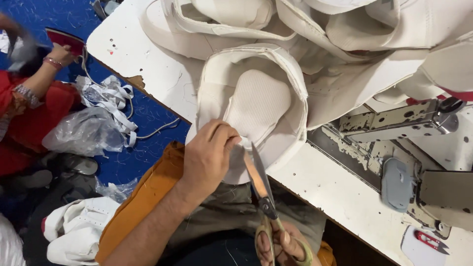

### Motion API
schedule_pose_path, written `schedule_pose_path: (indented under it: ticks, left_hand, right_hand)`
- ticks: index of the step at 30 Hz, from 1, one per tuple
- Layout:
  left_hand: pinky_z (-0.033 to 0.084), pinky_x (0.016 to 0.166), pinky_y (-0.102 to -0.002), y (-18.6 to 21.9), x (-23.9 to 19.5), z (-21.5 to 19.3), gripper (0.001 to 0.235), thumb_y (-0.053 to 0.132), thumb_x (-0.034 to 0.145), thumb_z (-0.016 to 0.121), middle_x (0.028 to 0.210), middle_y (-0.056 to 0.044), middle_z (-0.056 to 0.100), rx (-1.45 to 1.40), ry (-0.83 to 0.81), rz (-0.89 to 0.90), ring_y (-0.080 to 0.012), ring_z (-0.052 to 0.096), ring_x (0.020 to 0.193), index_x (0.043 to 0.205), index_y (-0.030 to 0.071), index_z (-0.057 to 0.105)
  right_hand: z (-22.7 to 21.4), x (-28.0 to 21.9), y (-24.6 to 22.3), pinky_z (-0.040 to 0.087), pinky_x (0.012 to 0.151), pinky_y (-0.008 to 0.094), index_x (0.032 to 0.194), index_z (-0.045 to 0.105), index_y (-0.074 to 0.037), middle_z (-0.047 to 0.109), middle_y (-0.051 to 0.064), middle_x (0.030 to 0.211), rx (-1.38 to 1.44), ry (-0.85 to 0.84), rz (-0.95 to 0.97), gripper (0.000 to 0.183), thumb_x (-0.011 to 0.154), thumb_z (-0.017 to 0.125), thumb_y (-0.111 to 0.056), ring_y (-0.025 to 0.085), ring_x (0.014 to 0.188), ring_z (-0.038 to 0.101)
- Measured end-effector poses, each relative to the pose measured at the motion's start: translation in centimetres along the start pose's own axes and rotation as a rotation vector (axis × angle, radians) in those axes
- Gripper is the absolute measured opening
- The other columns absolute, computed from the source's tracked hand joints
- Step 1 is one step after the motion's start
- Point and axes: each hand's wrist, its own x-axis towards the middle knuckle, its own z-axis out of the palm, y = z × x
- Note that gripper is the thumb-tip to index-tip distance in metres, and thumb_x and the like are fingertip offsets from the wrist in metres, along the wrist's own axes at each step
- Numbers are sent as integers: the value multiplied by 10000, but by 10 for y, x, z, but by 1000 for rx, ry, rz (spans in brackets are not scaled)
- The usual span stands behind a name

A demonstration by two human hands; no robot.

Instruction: The person trims excess threads and material from shoe uppers using a pair of scissors.

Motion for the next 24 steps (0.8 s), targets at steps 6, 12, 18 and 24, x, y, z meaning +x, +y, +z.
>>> schedule_pose_path:
  ticks: [6, 12, 18, 24]
  left_hand:
    - [547, 735, -377, 17, 5, -15, 187, 114, 871, 746, 976, -129, 628, 29, -10, 129, -282, 648, 894, 994, 5, 656]
    - [539, 696, -356, 8, 5, -3, 109, 32, 898, 743, 921, -87, 626, 61, -4, 63, -244, 649, 853, 938, 26, 642]
    - [529, 639, -331, -2, 1, 8, 122, 21, 929, 724, 869, -100, 610, 122, -1, 92, -232, 633, 798, 914, -9, 608]
    - [561, 667, -336, -13, 0, -8, 151, 56, 949, 719, 938, -97, 628, 168, 102, 87, -218, 647, 839, 1055, -18, 639]
  right_hand:
    - [-1, -2, 1, 466, 557, 349, 889, 570, 71, 558, 149, 693, -49, 73, -192, 702, 839, 739, -608, 233, 597, 570]
    - [17, -3, -12, 466, 589, 341, 882, 556, 54, 537, 135, 713, -51, 50, -81, 658, 877, 750, -575, 245, 643, 572]
    - [20, 5, -27, 416, 490, 292, 856, 560, -3, 539, 86, 696, -85, 86, 2, 598, 882, 686, -587, 208, 595, 566]
    - [3, 9, 6, 409, 531, 297, 831, 524, -13, 512, 75, 667, -71, 8, -133, 558, 991, 695, -520, 188, 576, 507]
